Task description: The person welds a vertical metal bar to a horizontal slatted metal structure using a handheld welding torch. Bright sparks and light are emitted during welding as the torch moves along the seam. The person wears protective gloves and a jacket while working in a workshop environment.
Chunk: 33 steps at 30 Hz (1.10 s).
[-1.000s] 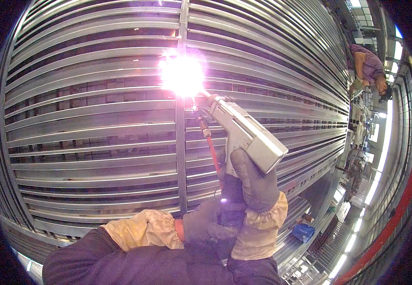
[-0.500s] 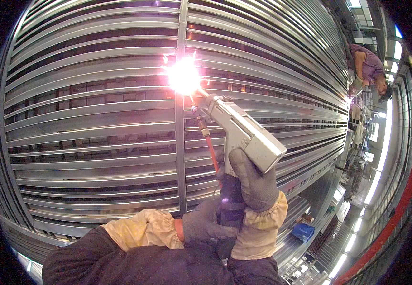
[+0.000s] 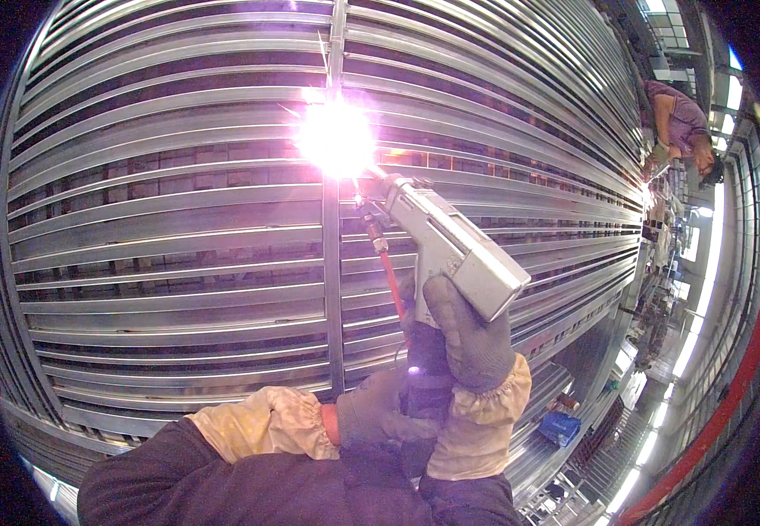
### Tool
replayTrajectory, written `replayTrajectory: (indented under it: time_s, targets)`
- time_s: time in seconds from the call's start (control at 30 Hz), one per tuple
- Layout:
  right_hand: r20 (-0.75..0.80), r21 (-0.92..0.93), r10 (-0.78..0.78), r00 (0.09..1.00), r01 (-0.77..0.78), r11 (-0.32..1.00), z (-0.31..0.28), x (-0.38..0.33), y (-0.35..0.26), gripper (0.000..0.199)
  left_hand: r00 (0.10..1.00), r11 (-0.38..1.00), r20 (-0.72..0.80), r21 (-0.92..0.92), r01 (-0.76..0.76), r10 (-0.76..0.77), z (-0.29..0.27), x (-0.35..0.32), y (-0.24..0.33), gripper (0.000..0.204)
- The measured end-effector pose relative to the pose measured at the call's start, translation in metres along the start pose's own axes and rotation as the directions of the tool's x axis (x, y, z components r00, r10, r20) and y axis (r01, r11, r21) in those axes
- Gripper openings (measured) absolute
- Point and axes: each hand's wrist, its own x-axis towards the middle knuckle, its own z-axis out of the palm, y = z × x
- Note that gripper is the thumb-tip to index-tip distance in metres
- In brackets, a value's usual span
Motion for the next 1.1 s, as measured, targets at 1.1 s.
replayTrajectory:
  time_s: [1.1]
  targets:
    - [0.019, 0.023, 0.028, 0.999, -0.029, 0.999, 0.002, 0.001, -0.002, 0.033, 0.999, 0.998, 0.028, -0.057, 0.021, -0.020, -0.002, -0.001, -0.006, 0.070]
